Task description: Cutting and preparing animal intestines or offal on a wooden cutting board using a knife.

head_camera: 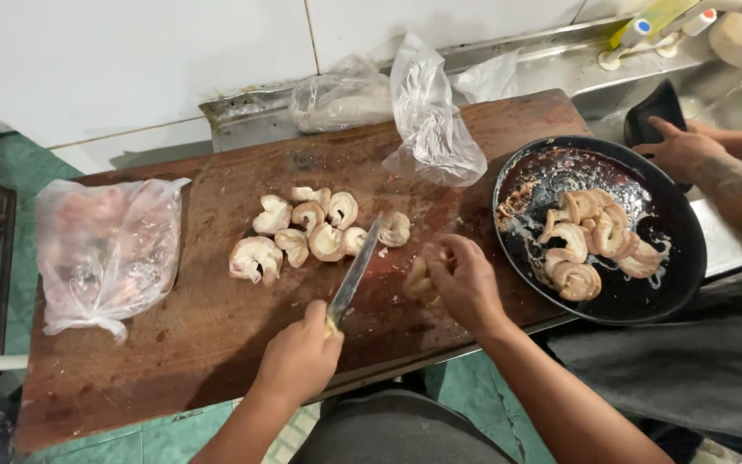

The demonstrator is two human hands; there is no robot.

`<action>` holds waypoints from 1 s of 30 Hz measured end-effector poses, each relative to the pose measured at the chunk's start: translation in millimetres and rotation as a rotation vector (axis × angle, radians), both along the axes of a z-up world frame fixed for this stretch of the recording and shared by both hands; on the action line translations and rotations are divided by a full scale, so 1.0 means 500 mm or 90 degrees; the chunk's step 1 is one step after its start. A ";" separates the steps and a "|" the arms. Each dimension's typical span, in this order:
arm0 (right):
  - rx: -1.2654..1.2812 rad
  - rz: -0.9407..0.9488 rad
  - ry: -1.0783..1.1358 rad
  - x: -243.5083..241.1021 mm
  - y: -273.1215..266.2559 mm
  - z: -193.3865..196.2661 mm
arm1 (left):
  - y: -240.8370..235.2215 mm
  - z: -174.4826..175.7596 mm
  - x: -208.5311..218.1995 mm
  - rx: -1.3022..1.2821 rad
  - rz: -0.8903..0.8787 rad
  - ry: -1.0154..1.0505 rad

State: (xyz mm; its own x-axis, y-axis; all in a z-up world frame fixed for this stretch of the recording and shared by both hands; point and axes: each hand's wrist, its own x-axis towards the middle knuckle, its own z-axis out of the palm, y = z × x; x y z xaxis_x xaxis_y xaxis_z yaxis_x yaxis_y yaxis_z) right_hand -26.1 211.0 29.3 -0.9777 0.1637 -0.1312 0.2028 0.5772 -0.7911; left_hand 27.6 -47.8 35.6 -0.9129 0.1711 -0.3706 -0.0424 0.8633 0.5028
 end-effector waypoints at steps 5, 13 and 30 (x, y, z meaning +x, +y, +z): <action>-0.076 0.180 0.163 -0.014 0.018 -0.115 | -0.019 -0.011 0.062 0.049 0.045 0.043; -0.139 0.070 -0.075 -0.002 -0.018 -0.036 | 0.010 -0.014 0.096 0.069 -0.054 0.076; -0.003 0.021 0.100 -0.018 -0.014 -0.097 | 0.086 -0.008 -0.004 -0.150 -0.117 0.132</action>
State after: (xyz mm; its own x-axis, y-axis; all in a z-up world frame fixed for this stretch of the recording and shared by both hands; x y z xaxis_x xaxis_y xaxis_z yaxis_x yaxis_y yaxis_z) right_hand -35.1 203.8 -19.1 -0.9913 0.1301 0.0223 0.0575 0.5776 -0.8143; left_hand 25.8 -4.7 31.3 -0.9348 0.2705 -0.2300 0.2056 0.9406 0.2702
